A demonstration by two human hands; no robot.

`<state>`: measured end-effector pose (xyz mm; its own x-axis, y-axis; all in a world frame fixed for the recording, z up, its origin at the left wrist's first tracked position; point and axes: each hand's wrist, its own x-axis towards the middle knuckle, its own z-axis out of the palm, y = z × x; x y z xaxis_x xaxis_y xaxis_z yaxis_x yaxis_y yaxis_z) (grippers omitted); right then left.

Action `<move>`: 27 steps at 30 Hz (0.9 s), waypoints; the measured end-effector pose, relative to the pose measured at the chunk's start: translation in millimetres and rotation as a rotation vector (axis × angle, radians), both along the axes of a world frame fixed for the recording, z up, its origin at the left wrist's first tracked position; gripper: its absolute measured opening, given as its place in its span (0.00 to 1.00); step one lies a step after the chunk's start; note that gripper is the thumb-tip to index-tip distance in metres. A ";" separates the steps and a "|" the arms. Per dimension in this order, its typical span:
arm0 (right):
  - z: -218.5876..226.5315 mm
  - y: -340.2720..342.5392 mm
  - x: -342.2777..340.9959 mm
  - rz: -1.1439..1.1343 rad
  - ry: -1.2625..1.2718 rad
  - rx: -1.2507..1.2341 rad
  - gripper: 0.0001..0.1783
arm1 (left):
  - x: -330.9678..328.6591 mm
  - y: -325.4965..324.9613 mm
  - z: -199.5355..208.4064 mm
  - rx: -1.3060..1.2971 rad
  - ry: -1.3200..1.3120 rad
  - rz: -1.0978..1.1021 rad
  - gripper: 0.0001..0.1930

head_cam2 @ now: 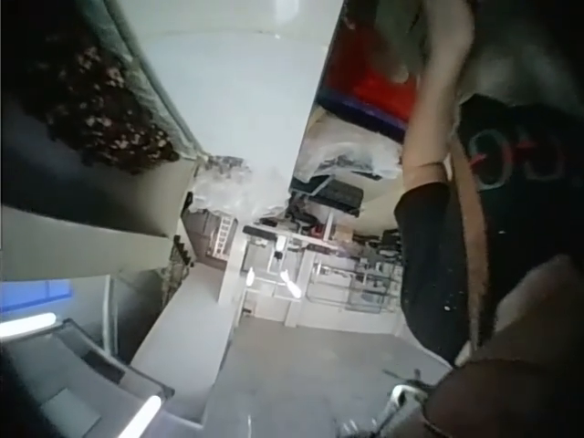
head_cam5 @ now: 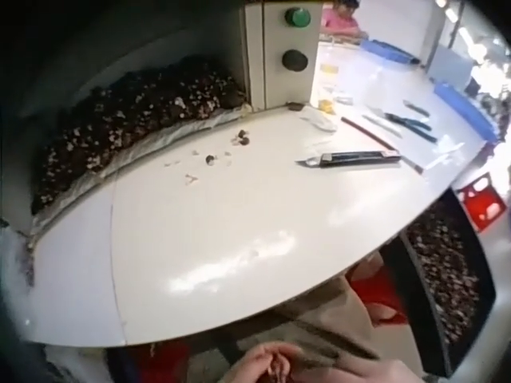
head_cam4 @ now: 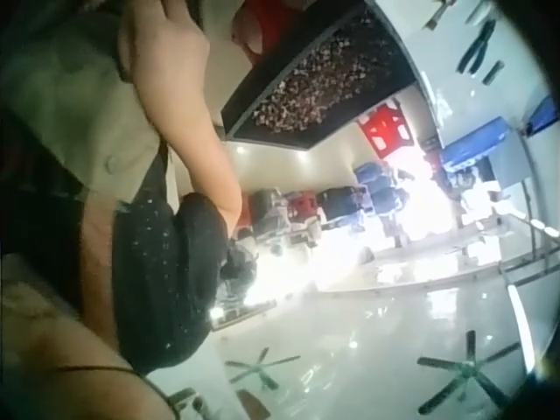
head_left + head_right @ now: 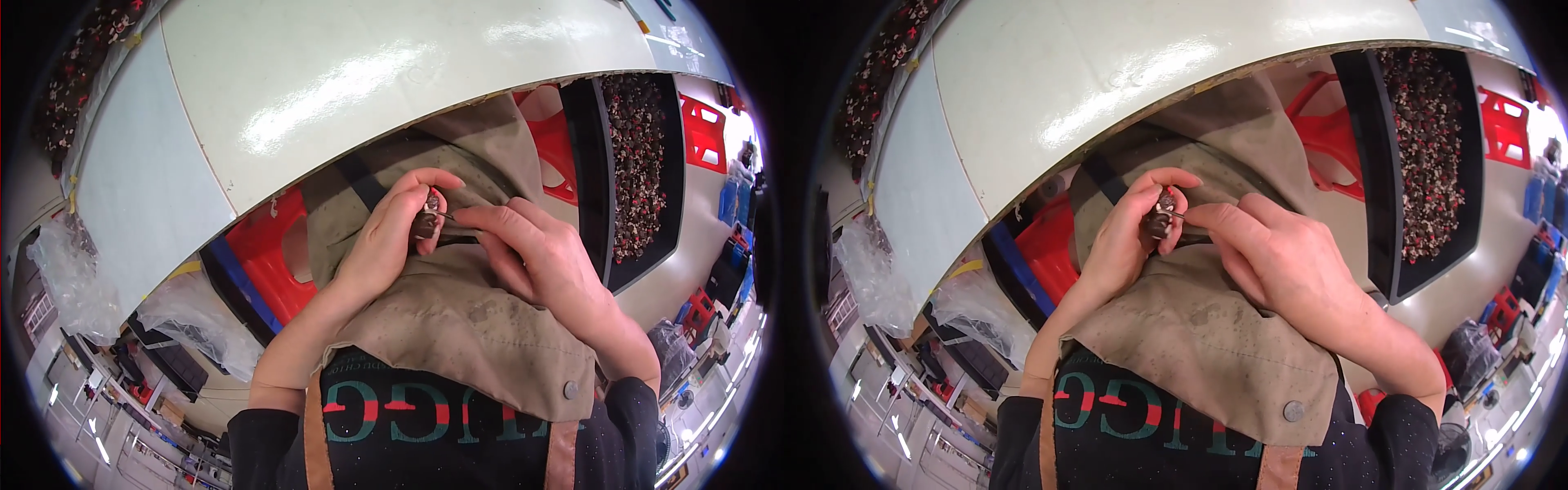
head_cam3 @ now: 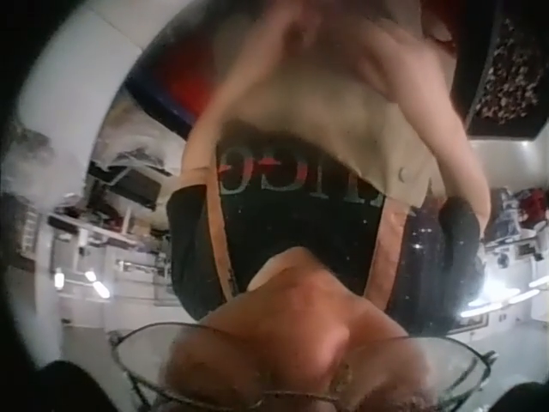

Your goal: Assembling small toy figures by gluing components together at a factory workbench.

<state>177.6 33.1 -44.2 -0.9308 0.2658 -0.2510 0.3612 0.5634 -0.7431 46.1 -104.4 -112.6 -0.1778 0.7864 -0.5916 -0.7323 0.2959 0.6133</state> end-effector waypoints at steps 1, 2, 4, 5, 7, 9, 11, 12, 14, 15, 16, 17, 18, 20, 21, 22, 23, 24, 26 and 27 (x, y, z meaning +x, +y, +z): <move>-1.2 -1.5 1.6 0.000 0.031 -0.002 0.16 | 1.0 0.3 -0.3 -0.001 0.002 0.007 0.18; -2.6 -2.0 3.6 0.000 0.032 -0.006 0.16 | 2.0 1.0 0.0 -0.005 0.003 0.007 0.18; -6.2 -3.0 5.6 -0.008 0.056 0.011 0.17 | 1.1 2.9 1.4 0.002 0.011 -0.007 0.18; -7.3 -4.3 5.4 -0.008 0.058 0.007 0.17 | 0.8 2.9 1.8 -0.001 0.014 -0.007 0.18; -7.6 -5.2 6.5 -0.037 0.068 -0.001 0.17 | 2.2 4.5 3.1 -0.005 0.021 -0.009 0.18; -8.0 -4.9 8.0 -0.039 0.058 0.004 0.18 | 5.3 7.1 6.1 -0.015 0.023 0.016 0.17; -7.8 -4.3 8.9 -0.041 0.046 0.009 0.18 | 6.2 8.0 8.6 -0.025 0.024 0.042 0.17; -7.0 -4.2 8.6 -0.033 0.047 0.017 0.18 | 5.6 7.6 9.8 -0.031 0.023 0.031 0.17; -5.4 -3.8 9.1 -0.026 0.048 0.025 0.19 | 5.4 5.8 11.8 -0.037 0.021 0.020 0.17; -5.6 -2.6 9.8 -0.030 0.052 0.037 0.20 | 5.7 4.8 11.9 0.036 0.093 -0.047 0.17; -5.5 -1.1 10.7 -0.034 0.056 0.050 0.21 | 5.9 4.6 11.6 0.109 0.164 -0.115 0.17; -4.5 0.9 12.0 -0.033 0.057 0.052 0.21 | 6.1 5.4 9.9 0.110 0.165 -0.114 0.17; -1.6 3.0 13.4 -0.040 0.010 0.027 0.20 | 6.8 5.6 8.2 0.131 0.198 -0.146 0.17; 3.9 5.7 13.8 -0.045 -0.038 0.003 0.19 | 7.6 5.1 8.0 0.152 0.230 -0.177 0.18; 6.8 7.1 14.0 -0.042 -0.036 -0.074 0.21 | 7.3 4.6 8.8 0.153 0.246 -0.214 0.17; 9.1 8.1 14.5 -0.039 -0.034 -0.151 0.22 | 7.4 4.5 9.7 0.154 0.262 -0.251 0.16; 11.1 8.6 15.0 -0.040 -0.036 -0.150 0.22 | 7.8 4.9 10.6 0.156 0.261 -0.252 0.16; 12.4 9.6 15.4 -0.041 -0.070 -0.163 0.23 | 8.1 6.7 10.8 0.150 0.313 -0.273 0.17; 12.8 10.7 17.3 -0.049 -0.109 -0.177 0.23 | 9.4 8.9 9.0 0.146 0.359 -0.299 0.19; 13.9 10.8 18.2 -0.045 -0.119 -0.178 0.23 | 10.4 8.5 8.9 0.133 0.393 -0.314 0.20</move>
<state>195.8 43.9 -30.3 -0.8801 0.2478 -0.4049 0.4739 0.4082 -0.7803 56.5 -95.9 -103.7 -0.1096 0.9015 -0.4186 -0.3270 0.3650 0.8717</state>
